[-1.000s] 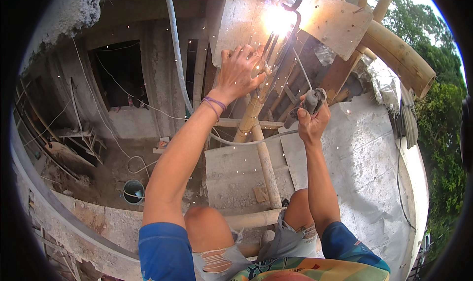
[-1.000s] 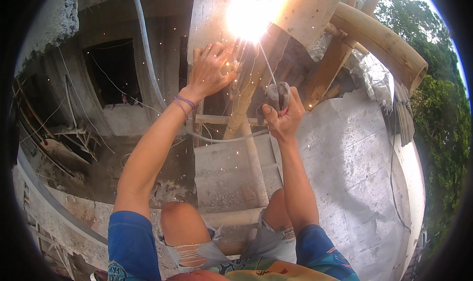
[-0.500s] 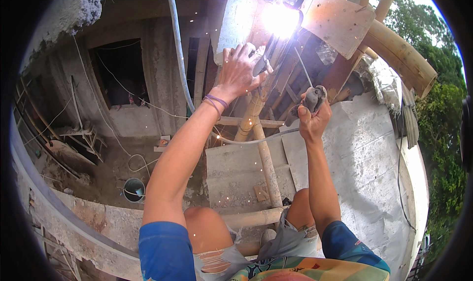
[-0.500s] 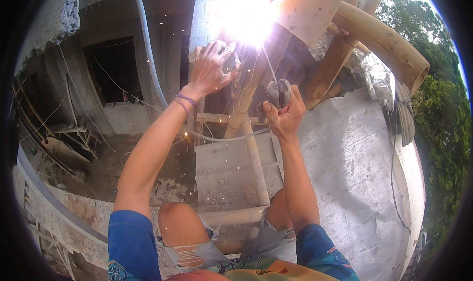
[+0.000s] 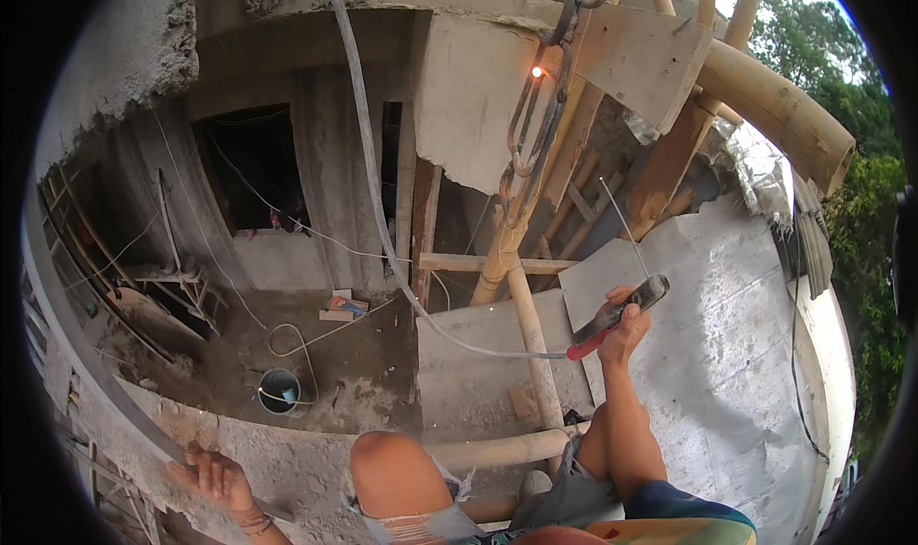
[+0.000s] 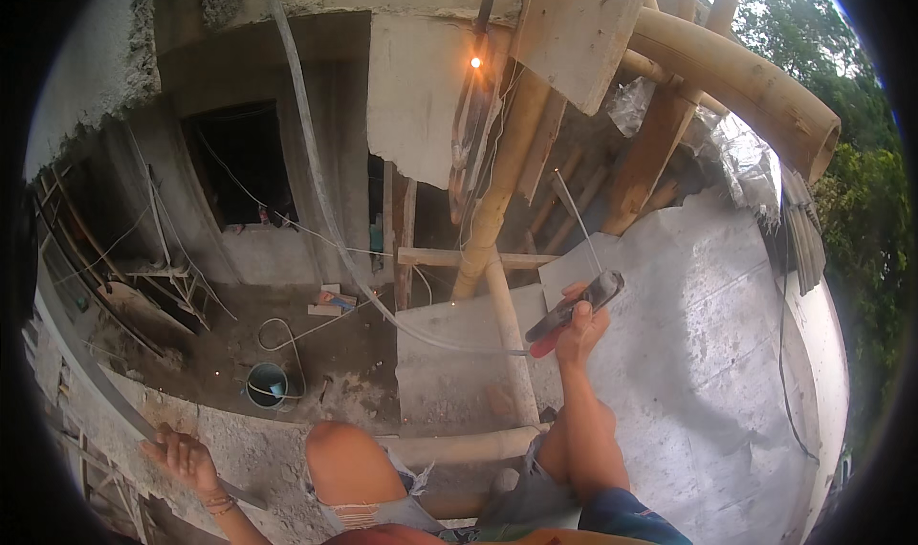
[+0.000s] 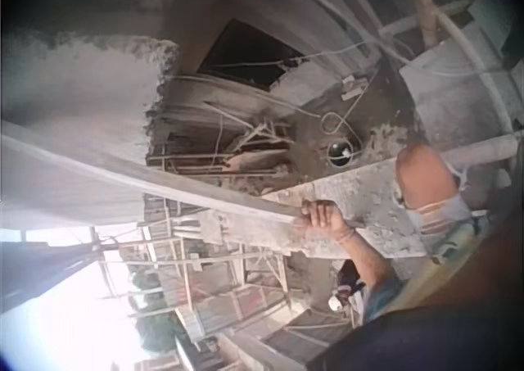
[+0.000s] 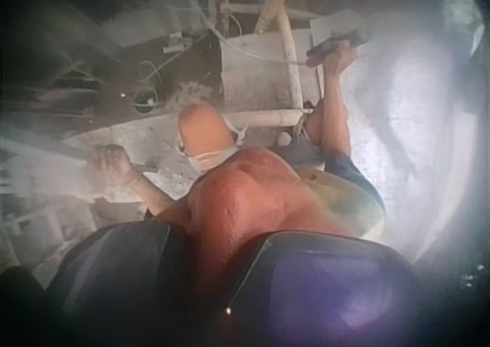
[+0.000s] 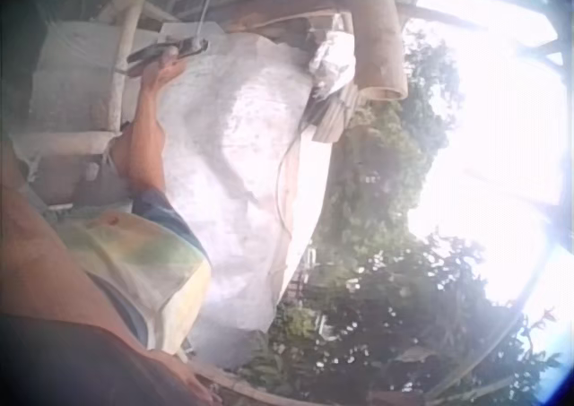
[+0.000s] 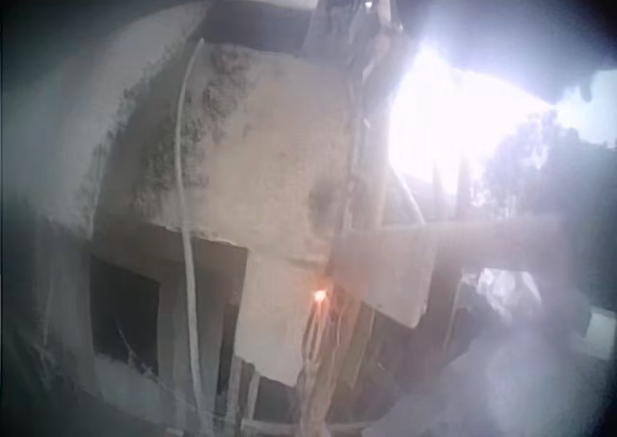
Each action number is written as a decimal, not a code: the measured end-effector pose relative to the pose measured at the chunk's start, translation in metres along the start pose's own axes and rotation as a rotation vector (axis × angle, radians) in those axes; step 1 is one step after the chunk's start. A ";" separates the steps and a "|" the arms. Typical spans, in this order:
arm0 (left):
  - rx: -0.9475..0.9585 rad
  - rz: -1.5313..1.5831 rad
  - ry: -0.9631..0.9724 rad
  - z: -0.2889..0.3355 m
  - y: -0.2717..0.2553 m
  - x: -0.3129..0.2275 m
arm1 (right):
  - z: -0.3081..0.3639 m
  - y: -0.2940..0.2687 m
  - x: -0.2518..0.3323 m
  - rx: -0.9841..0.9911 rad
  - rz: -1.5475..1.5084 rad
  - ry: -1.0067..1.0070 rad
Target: The person welds metal bars attached to a concrete structure using a handheld welding torch. They repeatedly position the torch, create sparks, and adjust the metal pieces while working on a construction site.
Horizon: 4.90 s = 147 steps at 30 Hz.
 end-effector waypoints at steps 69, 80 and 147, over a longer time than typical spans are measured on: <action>-0.104 -1.121 0.792 -0.099 0.192 0.163 | 0.024 0.034 0.082 0.269 -0.373 -0.082; 0.109 0.241 0.225 -0.187 0.101 0.149 | 0.012 0.040 0.089 0.201 -0.240 -0.126; -0.425 0.166 0.380 -0.187 -0.001 0.114 | 0.035 0.051 0.069 0.226 -0.035 -0.154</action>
Point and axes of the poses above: each hand's wrist, its own z-axis away from the middle knuckle, its own y-axis out of the palm, x = y × z, the point moved 7 cm from there along -z, towards the middle knuckle, and after that the axes turned 10 degrees about z, right-handed, at the moved point
